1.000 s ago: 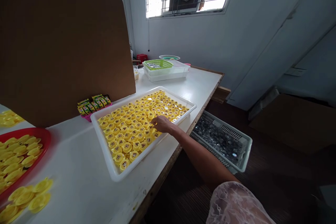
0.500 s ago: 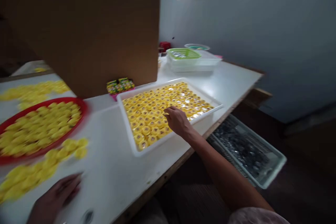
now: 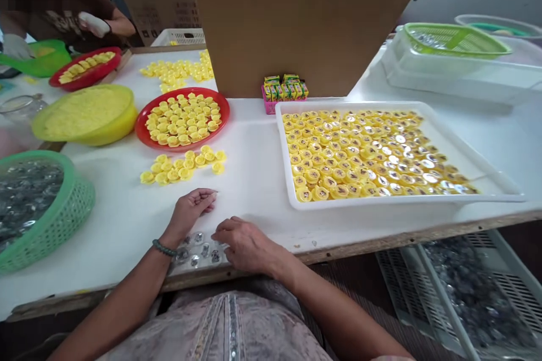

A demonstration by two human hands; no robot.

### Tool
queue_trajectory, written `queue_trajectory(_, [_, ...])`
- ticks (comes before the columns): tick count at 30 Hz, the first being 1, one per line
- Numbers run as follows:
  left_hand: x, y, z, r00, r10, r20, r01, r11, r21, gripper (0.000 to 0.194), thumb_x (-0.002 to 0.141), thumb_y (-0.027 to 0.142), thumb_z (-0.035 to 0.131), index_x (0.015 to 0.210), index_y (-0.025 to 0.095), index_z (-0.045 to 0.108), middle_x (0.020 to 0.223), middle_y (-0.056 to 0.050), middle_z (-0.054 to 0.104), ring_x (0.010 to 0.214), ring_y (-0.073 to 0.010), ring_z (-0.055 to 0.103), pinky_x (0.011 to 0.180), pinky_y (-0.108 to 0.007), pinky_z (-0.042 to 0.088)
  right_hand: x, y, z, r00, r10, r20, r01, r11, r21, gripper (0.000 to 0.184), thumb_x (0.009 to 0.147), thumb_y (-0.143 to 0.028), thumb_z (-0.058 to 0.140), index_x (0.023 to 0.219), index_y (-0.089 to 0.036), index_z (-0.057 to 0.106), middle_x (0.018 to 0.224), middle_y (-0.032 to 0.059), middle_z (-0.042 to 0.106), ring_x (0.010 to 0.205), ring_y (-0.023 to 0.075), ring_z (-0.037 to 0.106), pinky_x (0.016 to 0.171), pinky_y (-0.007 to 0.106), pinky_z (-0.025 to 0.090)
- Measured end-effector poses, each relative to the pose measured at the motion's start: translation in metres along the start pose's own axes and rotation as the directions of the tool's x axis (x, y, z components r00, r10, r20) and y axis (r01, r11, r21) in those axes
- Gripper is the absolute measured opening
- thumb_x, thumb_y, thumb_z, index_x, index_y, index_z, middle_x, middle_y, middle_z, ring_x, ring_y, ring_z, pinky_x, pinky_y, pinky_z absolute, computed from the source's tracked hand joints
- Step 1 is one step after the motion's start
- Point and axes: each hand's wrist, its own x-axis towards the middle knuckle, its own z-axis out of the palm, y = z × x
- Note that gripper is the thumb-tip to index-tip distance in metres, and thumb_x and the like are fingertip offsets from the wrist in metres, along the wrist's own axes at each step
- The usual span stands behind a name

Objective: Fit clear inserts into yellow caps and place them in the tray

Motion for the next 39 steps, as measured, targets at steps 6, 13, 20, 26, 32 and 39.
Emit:
queue_trajectory(6, [0.002, -0.002, -0.002, 1.000, 0.001, 0.021, 0.000, 1.000, -0.026, 0.035, 0.073, 0.041, 0.066, 0.093, 0.013, 0.063, 0.076, -0.005, 0.063, 0.064, -0.0152, 0.059, 0.061, -0.027, 0.050, 0.007, 0.010, 0.013, 1.000, 0.023, 0.002, -0.023, 0.999, -0.047, 0.018, 0.083, -0.011, 0.051, 0.087, -0.017, 0.067, 0.100, 0.0085, 0.064, 0.093, 0.0173, 0.057, 0.086, 0.028, 0.043])
queue_trajectory(13, [-0.003, 0.004, -0.003, 0.992, 0.022, 0.120, -0.022, 1.000, -0.002, 0.031, 0.075, 0.041, 0.062, 0.091, 0.015, 0.066, 0.077, -0.006, 0.066, 0.067, -0.0173, 0.059, 0.063, -0.028, 0.049, 0.018, 0.021, 0.011, 0.887, 0.365, -0.283, -0.291, 0.917, 0.273, 0.015, 0.083, -0.027, 0.056, 0.080, -0.019, 0.068, 0.083, 0.0045, 0.066, 0.076, 0.0148, 0.060, 0.073, 0.025, 0.046])
queue_trajectory(20, [-0.009, 0.010, 0.003, 0.968, 0.023, 0.249, 0.024, 0.983, -0.182, 0.026, 0.076, 0.039, 0.063, 0.084, 0.014, 0.068, 0.073, -0.005, 0.066, 0.067, -0.0160, 0.057, 0.065, -0.026, 0.046, 0.034, 0.025, 0.007, 0.751, 0.634, -0.187, -0.295, 0.575, 0.763, 0.027, 0.078, -0.042, 0.059, 0.072, -0.016, 0.061, 0.063, 0.0005, 0.059, 0.061, 0.0122, 0.053, 0.060, 0.024, 0.045])
queue_trajectory(26, [-0.009, 0.012, 0.009, 0.991, -0.006, 0.137, 0.054, 0.936, -0.348, 0.026, 0.071, 0.033, 0.070, 0.089, 0.013, 0.069, 0.078, -0.007, 0.067, 0.067, -0.0143, 0.054, 0.065, -0.025, 0.044, 0.049, 0.022, 0.014, 0.694, 0.704, -0.151, -0.017, 0.226, 0.974, 0.024, 0.070, -0.038, 0.069, 0.071, -0.016, 0.059, 0.065, -0.0005, 0.057, 0.059, 0.0093, 0.051, 0.058, 0.022, 0.043])
queue_trajectory(32, [-0.008, 0.010, 0.008, 0.999, -0.047, 0.000, 0.043, 0.918, -0.395, 0.023, 0.068, 0.034, 0.072, 0.078, 0.013, 0.069, 0.067, -0.003, 0.062, 0.061, -0.0125, 0.050, 0.060, -0.024, 0.040, 0.059, 0.020, 0.021, 0.675, 0.717, -0.173, -0.032, 0.262, 0.964, 0.023, 0.075, -0.039, 0.065, 0.075, -0.017, 0.060, 0.069, 0.0006, 0.056, 0.061, 0.0100, 0.052, 0.059, 0.023, 0.046])
queue_trajectory(39, [0.003, 0.022, -0.009, 0.985, -0.107, 0.134, 0.139, 0.954, -0.265, 0.020, 0.068, 0.032, 0.068, 0.069, 0.012, 0.065, 0.064, -0.003, 0.060, 0.058, -0.0116, 0.048, 0.057, -0.023, 0.037, 0.053, 0.029, -0.004, 0.891, 0.235, -0.388, -0.164, 0.965, 0.207, 0.034, 0.080, -0.021, 0.060, 0.114, -0.026, 0.059, 0.106, 0.0058, 0.058, 0.084, 0.0156, 0.058, 0.074, 0.029, 0.049])
